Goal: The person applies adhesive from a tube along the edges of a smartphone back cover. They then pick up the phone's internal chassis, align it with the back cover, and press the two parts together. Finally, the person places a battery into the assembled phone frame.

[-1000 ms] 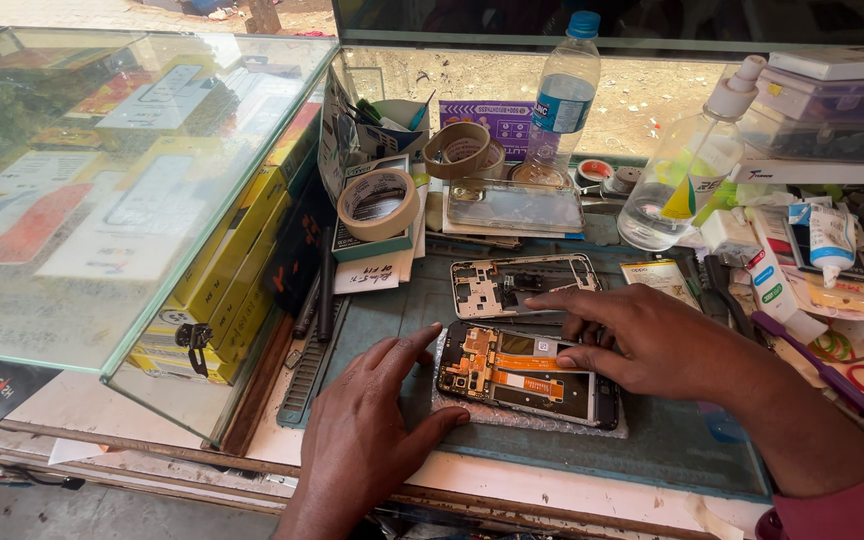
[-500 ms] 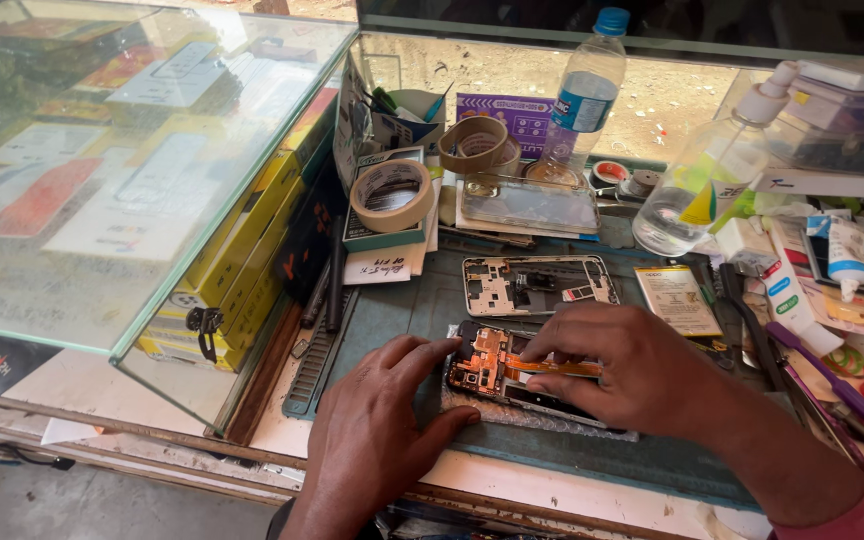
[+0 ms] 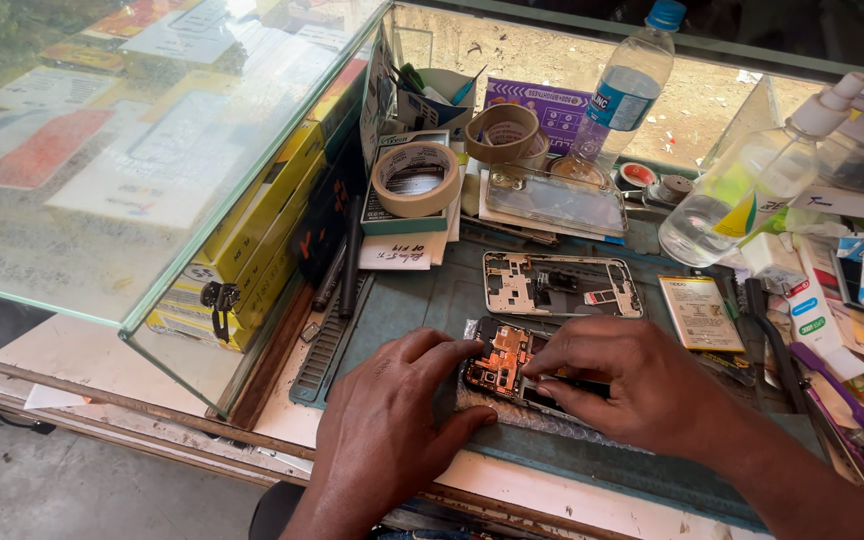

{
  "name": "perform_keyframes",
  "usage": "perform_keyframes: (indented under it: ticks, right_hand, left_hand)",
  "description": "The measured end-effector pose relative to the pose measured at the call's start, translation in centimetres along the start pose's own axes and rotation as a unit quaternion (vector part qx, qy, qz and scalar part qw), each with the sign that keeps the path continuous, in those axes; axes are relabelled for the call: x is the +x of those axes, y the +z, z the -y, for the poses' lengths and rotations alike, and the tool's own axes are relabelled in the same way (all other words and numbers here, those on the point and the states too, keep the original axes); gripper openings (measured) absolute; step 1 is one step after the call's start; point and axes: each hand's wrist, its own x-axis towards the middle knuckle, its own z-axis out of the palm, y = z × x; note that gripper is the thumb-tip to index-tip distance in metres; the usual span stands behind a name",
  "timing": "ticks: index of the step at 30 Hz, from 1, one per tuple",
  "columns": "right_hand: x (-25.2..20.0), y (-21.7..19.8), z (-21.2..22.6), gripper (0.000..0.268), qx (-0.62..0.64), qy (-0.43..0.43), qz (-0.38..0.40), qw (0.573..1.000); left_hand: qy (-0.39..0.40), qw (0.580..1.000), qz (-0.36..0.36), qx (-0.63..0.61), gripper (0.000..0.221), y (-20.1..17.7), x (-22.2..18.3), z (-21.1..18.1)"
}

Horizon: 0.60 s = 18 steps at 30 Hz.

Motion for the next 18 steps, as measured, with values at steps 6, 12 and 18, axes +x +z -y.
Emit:
perform_keyframes:
  ticks: [6, 12, 18]
  right_hand:
    - [-0.19, 0.09, -0.61, 0.023, 0.008, 0.006, 0.013, 1.0]
    - [-0.25, 0.11, -0.88, 0.027, 0.002, -0.01, 0.023, 1.0]
    - [-0.27, 0.22, -1.09, 0.026, -0.003, -0.029, 0.017, 0.999]
  left_hand:
    - [-0.012, 1.0, 0.021, -0.006, 0.059, -0.19, 0.21, 0.0]
    - [-0.018, 0.999, 0.029, -0.012, 0.058, -0.47, 0.28, -0.1]
    - [-0.023, 0.999, 0.036, -0.013, 0.058, -0.43, 0.29, -0.09]
